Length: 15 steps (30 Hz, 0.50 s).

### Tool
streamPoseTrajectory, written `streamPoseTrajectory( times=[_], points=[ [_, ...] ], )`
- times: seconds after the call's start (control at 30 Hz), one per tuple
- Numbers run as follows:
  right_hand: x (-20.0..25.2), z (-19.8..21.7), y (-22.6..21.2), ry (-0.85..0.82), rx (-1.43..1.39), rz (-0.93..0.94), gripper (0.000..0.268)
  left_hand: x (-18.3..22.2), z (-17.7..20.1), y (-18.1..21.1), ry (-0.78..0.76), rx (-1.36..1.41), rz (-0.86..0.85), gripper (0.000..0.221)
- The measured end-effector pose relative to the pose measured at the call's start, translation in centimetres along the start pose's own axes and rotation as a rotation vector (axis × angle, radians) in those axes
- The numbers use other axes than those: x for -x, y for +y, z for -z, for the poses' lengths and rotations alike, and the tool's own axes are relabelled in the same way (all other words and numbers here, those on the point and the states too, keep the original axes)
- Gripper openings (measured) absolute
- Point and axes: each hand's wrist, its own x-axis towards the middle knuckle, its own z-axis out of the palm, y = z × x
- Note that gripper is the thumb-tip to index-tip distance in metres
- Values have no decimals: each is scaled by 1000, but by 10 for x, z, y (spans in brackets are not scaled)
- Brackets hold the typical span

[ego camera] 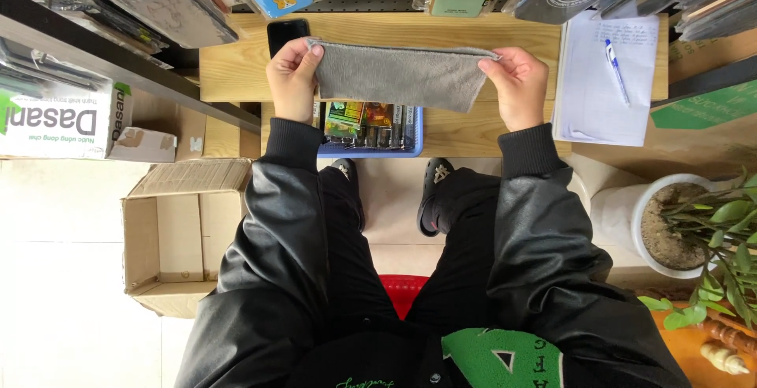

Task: Wetting a cloth in a bowl of water and thoroughly wiping down all sides of a small product box.

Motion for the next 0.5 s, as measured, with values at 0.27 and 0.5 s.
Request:
streamPoseTrajectory(
  times=[0.27, 0.5],
  points=[
    [-2, 6, 5, 15, -44, 34, 11, -1, 0, -4, -89, 22, -26, 3],
    [-4, 15, -1, -16, -102, -61, 12, -1, 2, 17, -125, -239, -24, 7]
  ],
)
